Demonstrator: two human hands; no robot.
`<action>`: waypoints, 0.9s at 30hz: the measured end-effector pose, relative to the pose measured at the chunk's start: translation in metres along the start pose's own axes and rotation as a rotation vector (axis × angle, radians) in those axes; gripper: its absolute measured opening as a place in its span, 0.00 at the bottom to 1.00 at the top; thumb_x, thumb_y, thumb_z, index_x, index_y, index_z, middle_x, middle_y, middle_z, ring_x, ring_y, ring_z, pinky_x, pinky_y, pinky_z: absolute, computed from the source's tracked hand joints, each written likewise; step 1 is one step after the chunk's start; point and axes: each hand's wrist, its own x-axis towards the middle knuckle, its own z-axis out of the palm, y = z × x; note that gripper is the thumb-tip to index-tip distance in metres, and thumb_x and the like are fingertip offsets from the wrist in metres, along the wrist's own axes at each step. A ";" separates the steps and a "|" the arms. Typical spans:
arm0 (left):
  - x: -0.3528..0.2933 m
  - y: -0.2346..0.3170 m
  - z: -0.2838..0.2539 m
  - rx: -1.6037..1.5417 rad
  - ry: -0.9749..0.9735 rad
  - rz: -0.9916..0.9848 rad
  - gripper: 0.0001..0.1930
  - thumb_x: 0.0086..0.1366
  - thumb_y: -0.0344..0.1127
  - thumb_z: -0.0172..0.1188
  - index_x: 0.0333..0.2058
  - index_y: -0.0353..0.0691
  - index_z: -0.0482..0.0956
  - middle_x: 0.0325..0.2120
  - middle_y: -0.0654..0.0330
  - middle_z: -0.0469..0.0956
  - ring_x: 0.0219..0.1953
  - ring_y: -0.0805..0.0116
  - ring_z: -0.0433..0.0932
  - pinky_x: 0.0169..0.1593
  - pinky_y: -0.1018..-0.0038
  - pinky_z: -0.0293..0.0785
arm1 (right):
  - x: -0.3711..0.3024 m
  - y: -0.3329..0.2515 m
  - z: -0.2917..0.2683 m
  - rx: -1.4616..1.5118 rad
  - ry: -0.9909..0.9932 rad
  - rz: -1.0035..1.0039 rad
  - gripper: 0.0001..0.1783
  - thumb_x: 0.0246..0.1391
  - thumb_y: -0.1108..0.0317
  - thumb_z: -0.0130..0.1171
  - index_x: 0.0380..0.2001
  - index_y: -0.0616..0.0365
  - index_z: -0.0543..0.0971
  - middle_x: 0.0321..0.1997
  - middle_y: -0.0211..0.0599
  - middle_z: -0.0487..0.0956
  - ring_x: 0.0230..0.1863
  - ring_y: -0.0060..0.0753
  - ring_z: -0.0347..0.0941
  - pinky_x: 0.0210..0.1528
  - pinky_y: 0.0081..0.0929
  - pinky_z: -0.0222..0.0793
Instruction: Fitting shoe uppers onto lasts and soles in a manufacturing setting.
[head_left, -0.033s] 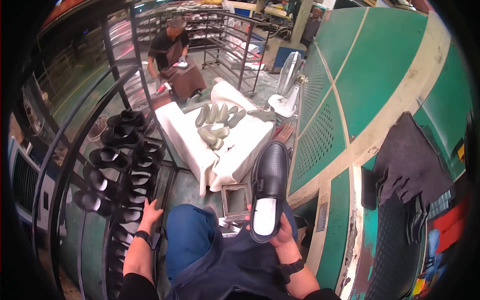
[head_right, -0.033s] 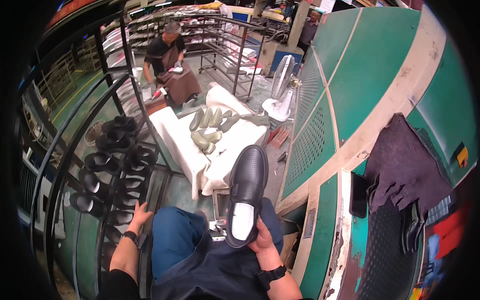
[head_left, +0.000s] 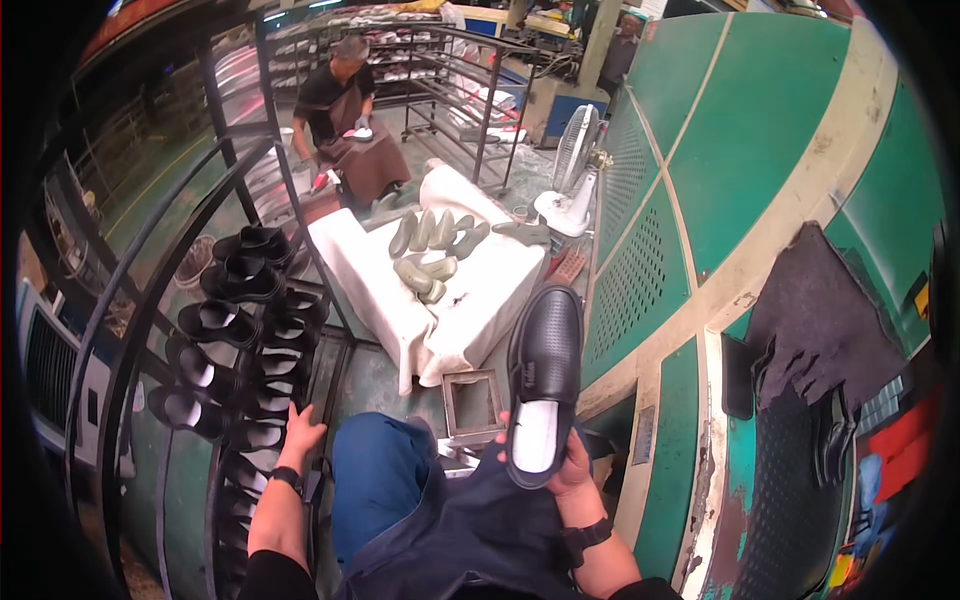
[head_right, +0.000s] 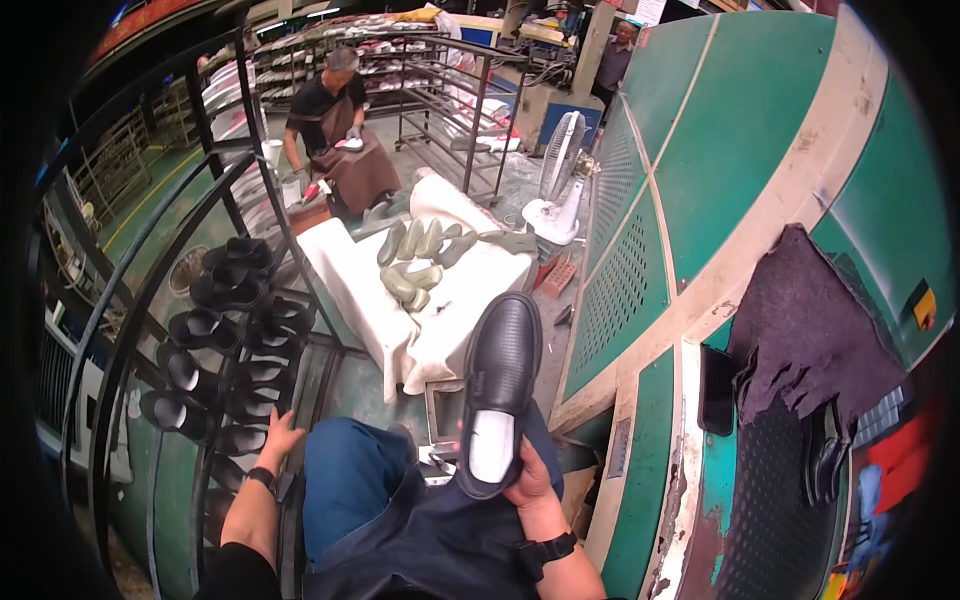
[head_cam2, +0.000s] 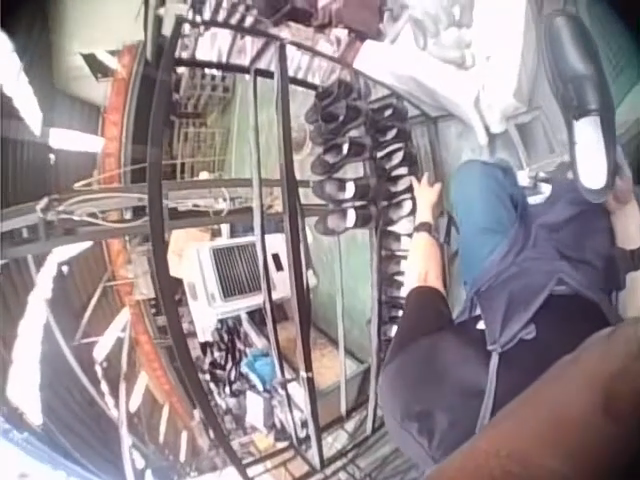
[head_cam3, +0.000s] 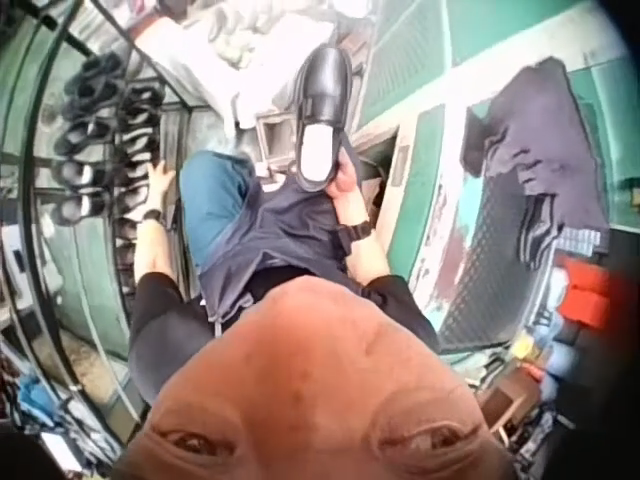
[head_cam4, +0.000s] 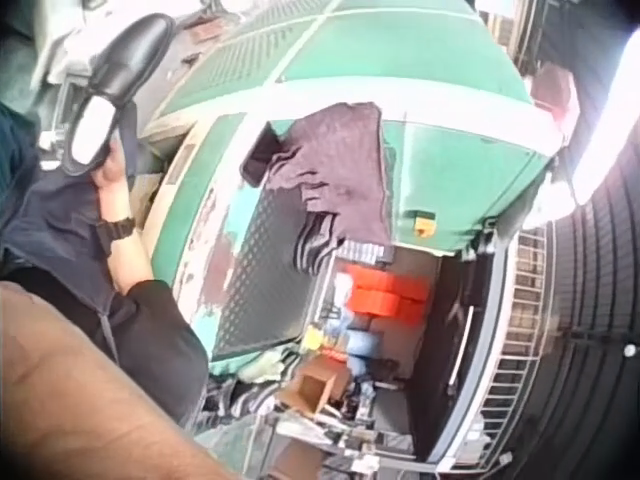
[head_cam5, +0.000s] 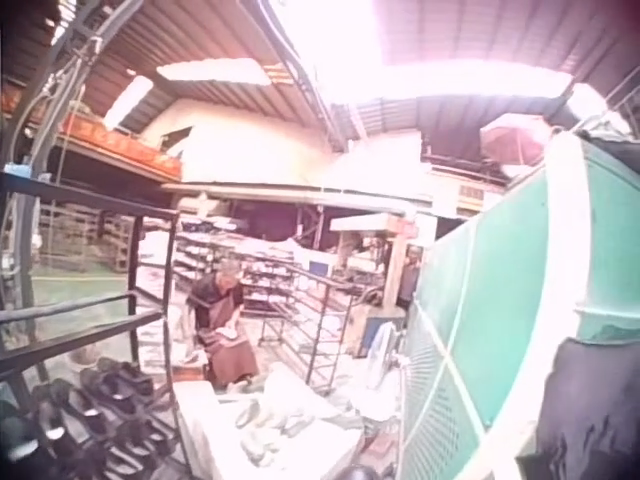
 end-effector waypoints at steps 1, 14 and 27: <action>-0.002 0.007 0.008 -0.031 -0.037 0.007 0.40 0.50 0.44 0.67 0.64 0.42 0.72 0.73 0.33 0.44 0.71 0.41 0.58 0.71 0.61 0.61 | -0.008 -0.011 -0.007 0.006 -0.059 -0.002 0.49 0.59 0.36 0.58 0.71 0.59 0.59 0.70 0.61 0.64 0.63 0.65 0.69 0.57 0.59 0.73; -0.010 -0.007 0.041 -0.137 -0.015 0.063 0.41 0.58 0.52 0.69 0.66 0.42 0.69 0.72 0.32 0.43 0.74 0.39 0.48 0.74 0.59 0.53 | 0.013 -0.016 -0.025 0.057 0.057 -0.036 0.48 0.58 0.33 0.56 0.70 0.56 0.62 0.65 0.59 0.70 0.56 0.61 0.75 0.52 0.59 0.76; -0.006 0.069 0.022 -0.103 -0.003 0.089 0.41 0.57 0.43 0.63 0.71 0.51 0.61 0.74 0.36 0.38 0.70 0.41 0.61 0.70 0.61 0.63 | 0.001 -0.015 -0.037 0.098 0.070 -0.082 0.44 0.62 0.38 0.52 0.73 0.52 0.58 0.69 0.57 0.67 0.58 0.58 0.71 0.52 0.57 0.71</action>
